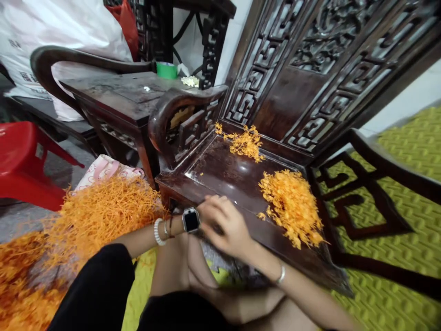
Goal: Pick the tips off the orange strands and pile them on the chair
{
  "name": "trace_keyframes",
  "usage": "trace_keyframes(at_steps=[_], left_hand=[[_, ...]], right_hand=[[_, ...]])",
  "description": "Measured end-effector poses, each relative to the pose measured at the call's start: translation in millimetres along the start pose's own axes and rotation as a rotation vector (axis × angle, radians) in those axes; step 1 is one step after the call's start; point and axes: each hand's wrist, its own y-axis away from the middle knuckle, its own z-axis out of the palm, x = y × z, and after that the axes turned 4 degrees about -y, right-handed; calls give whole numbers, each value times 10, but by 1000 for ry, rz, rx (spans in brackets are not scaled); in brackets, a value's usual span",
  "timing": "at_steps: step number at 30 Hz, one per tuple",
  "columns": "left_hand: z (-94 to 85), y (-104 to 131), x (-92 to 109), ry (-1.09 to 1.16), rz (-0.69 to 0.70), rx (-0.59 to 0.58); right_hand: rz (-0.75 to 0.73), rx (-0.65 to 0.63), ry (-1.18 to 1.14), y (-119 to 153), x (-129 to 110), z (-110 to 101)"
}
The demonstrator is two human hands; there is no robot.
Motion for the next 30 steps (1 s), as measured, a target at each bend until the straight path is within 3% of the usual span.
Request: trace_keyframes(at_steps=[2, 5, 6, 9, 12, 17, 21, 22, 24, 27, 30], left_hand=[[23, -111, -98, 8, 11, 18], [97, -206, -176, 25, 52, 43], [126, -216, -184, 33, 70, 48], [191, -215, -176, 62, 129, 43], [201, -215, -167, 100, 145, 6], [152, -232, -193, 144, 155, -61], [121, -231, -213, 161, 178, -83], [122, -229, -218, 161, 176, -81], [133, -219, -228, 161, 165, -71], [152, -184, -224, 151, 153, -54], [103, -155, -172, 132, 123, -28]], right_hand=[[125, 33, 127, -455, 529, -160], [453, -224, 399, -1184, 1490, -273], [521, -254, 431, -1396, 1808, -269], [684, -239, 504, -1843, 2596, -108], [788, -180, 542, -2027, 3042, 192], [898, -187, 520, -2131, 3223, 513], [878, -141, 493, -2282, 3134, 456], [851, -62, 462, -2340, 3102, 393], [765, 218, 339, -2491, 3039, 202], [652, 616, 190, -2787, 2970, -223], [707, 688, 55, -3056, 2884, -682]])
